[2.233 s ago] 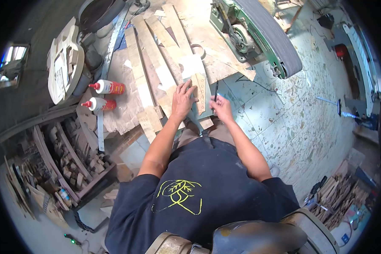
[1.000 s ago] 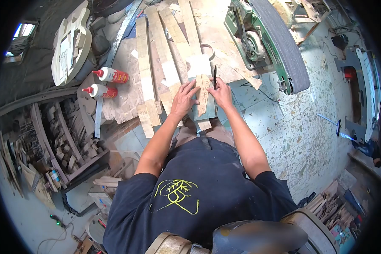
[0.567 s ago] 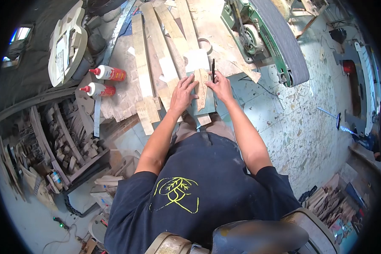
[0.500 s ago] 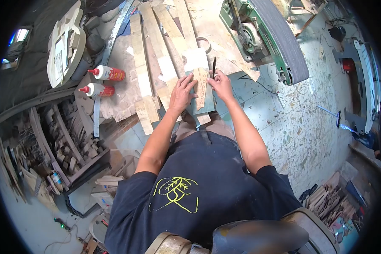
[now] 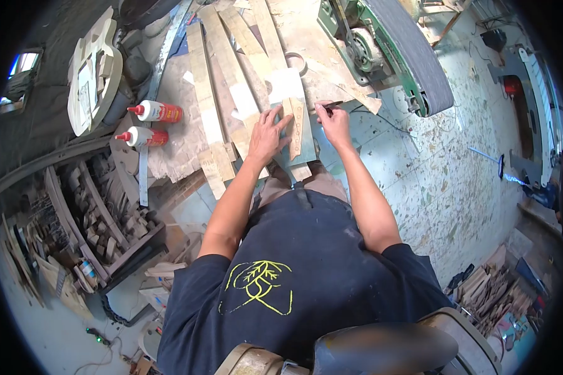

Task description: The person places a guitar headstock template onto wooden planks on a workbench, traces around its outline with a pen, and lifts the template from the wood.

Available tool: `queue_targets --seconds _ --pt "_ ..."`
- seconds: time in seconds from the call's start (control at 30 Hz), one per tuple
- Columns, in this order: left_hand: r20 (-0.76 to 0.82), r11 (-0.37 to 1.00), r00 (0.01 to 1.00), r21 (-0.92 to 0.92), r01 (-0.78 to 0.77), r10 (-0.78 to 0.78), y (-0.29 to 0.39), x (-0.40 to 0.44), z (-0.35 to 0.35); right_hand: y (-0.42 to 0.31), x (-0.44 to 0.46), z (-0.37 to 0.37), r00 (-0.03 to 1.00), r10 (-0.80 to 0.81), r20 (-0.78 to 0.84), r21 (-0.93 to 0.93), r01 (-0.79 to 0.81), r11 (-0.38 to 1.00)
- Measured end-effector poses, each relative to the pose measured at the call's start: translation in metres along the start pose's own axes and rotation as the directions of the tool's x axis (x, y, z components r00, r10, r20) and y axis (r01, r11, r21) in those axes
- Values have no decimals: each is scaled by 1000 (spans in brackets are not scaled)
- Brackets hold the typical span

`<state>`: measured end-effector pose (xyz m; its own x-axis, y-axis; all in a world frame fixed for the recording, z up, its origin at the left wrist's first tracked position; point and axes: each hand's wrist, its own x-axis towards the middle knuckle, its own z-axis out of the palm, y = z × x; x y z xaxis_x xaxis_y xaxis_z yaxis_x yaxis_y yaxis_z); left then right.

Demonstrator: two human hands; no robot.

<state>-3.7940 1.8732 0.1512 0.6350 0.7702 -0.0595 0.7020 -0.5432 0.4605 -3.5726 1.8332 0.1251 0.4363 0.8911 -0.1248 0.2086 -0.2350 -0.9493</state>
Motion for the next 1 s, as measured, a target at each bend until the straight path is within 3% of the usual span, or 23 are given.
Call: queue_targets --seconds 0.13,0.73,1.0 --pt "-12 1000 1000 10 -9 9 -2 -2 4 -6 -7 -1 998 -58 -5 -74 58 996" --pt "-37 999 999 30 -20 21 -7 -2 11 -20 -32 -5 998 -53 -21 -22 53 998" --pt "5 996 999 86 -38 37 -4 -1 5 -20 -31 0 991 -130 -27 -28 129 991"
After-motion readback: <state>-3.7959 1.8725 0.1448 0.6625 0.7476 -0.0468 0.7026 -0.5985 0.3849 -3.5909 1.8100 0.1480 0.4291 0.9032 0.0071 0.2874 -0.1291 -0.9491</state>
